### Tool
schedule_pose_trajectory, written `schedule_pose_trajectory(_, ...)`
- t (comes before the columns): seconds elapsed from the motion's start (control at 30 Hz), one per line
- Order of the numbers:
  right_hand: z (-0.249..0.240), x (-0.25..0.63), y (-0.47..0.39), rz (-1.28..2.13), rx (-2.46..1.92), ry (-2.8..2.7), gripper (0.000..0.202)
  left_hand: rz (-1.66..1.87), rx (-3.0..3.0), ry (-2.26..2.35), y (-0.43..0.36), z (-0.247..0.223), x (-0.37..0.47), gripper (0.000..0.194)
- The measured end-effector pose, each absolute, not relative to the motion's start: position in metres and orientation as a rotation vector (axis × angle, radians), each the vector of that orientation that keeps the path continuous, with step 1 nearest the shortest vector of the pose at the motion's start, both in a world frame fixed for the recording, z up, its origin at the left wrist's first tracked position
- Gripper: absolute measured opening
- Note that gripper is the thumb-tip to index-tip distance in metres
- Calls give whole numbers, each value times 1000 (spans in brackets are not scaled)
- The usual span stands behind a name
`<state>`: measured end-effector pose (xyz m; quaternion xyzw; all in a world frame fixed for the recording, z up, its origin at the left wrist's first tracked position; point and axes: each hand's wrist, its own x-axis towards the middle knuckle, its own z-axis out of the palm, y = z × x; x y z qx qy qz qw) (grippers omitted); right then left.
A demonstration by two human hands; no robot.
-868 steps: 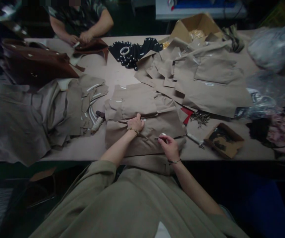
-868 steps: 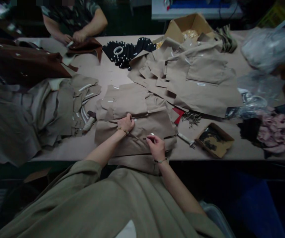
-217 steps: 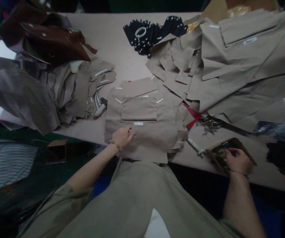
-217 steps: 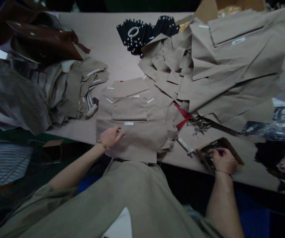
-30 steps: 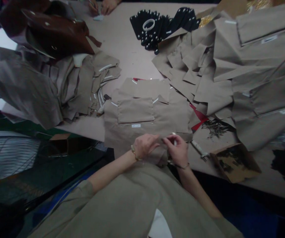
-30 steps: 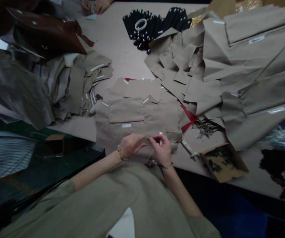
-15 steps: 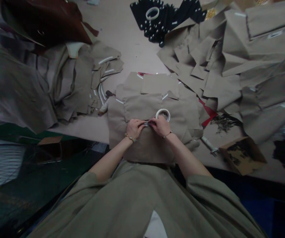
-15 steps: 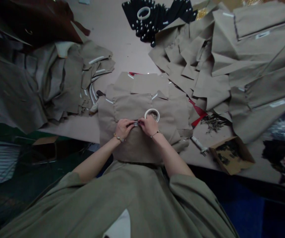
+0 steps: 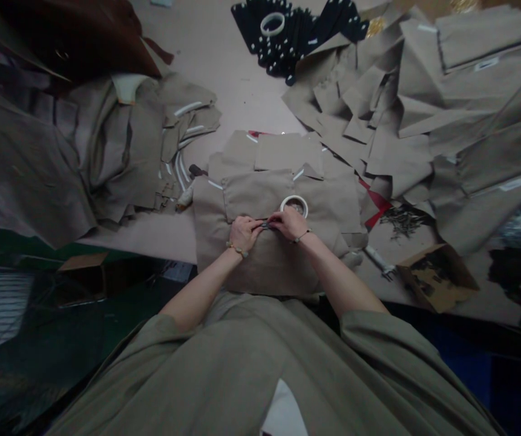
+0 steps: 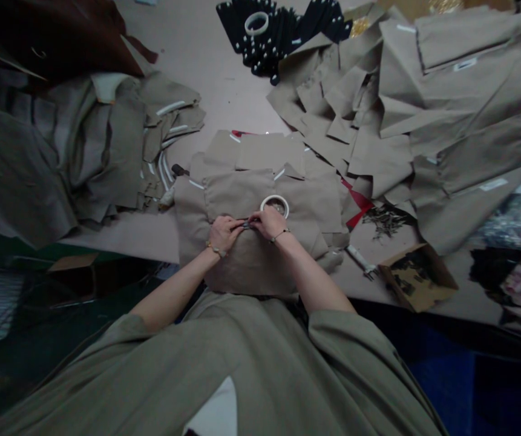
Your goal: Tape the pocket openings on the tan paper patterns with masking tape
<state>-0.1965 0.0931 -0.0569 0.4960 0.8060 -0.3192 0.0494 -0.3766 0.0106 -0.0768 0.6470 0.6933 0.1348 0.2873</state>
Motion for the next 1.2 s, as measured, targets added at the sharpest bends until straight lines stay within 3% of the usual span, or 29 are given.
schedule_pose_trajectory(0.23,-52,-199,93,-962,1535,2424,22,187,1771,1918,14,-65,-368,24)
schedule_pose_trajectory(0.37,-50,-195,94,-1040,1474,2464,27,246,1788,1892,16,-61,-374,32)
schedule_pose_trajectory(0.57,-53,-193,97,-1106,1467,2469,25,242,1850,1839,15,-67,-379,25)
schedule_pose_trajectory(0.9,-48,-197,88,-980,1530,2448,22,207,1830,1826,16,-66,-381,25)
schedule_pose_trajectory(1.2,-28,-214,94,-1017,1634,2222,24,-48,2067,1725,26,-45,-388,24)
